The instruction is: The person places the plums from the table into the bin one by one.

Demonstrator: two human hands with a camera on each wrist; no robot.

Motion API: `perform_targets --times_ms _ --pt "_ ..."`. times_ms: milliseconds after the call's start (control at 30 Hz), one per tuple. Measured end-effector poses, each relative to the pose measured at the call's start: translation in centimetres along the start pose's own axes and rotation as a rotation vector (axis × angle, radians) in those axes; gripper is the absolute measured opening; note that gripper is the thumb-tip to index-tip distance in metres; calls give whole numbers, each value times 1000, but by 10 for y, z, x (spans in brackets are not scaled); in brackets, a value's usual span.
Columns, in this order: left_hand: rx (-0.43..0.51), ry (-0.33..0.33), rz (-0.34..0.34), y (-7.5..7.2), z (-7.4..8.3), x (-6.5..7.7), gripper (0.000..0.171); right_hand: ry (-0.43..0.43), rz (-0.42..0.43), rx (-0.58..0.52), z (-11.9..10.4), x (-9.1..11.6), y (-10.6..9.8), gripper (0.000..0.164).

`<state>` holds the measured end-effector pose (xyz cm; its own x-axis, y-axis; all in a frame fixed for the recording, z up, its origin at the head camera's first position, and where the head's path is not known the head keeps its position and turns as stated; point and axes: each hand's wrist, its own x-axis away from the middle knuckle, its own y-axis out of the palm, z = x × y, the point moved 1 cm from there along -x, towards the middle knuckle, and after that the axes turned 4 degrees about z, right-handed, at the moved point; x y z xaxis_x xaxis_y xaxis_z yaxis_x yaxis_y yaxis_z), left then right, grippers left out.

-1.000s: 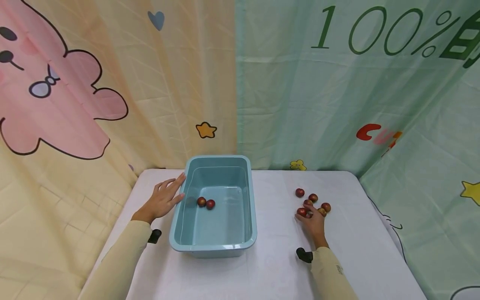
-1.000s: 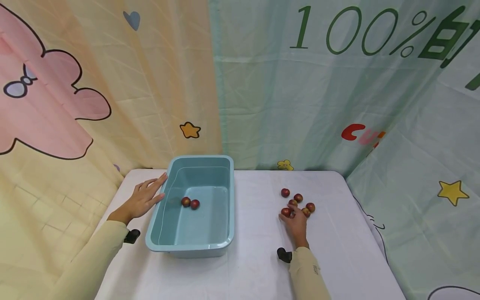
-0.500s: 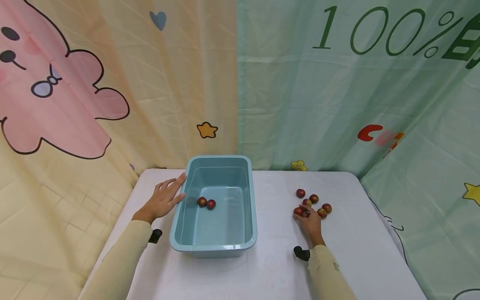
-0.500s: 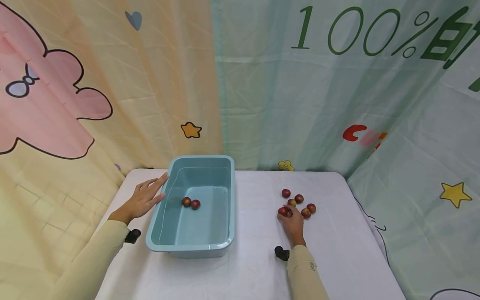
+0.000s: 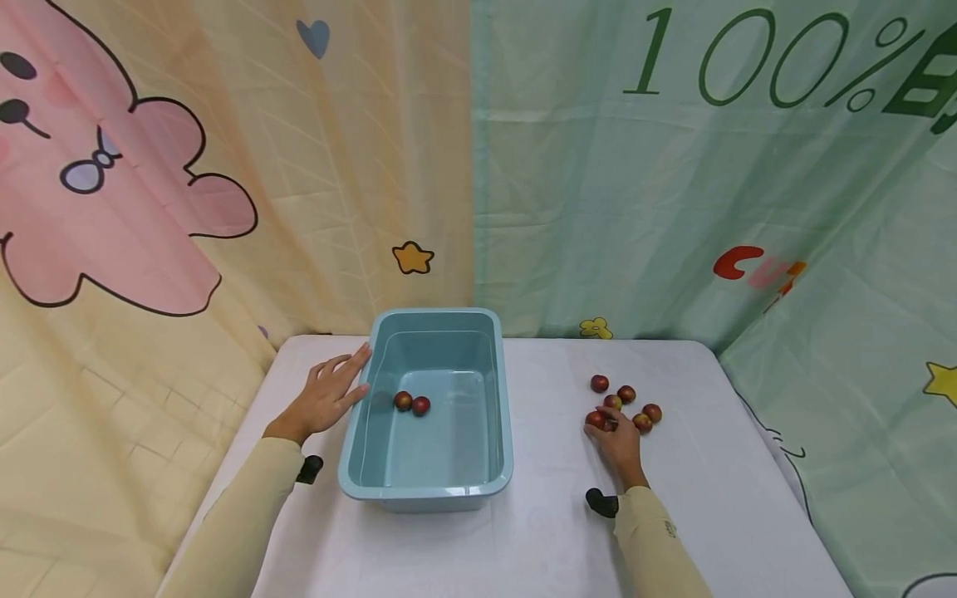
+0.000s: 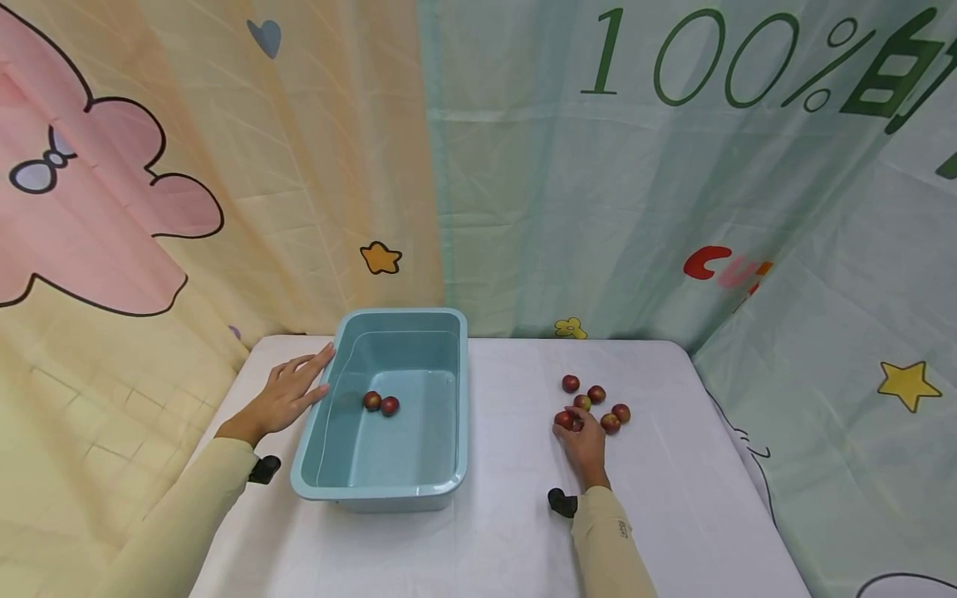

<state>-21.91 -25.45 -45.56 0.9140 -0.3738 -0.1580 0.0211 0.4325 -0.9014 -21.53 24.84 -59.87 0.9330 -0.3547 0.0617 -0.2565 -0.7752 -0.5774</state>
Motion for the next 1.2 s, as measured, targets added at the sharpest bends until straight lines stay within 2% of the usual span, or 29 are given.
perform_targets --times_ms 300,733,1200 --pt "6 -22 -23 1 -1 0 65 27 8 -18 0 1 4 46" --pt "-12 -21 -29 -1 0 -1 65 8 2 -54 -12 2 12 46" --pt "-10 -37 -39 -3 2 -1 66 -102 -38 -77 -46 1 15 44"
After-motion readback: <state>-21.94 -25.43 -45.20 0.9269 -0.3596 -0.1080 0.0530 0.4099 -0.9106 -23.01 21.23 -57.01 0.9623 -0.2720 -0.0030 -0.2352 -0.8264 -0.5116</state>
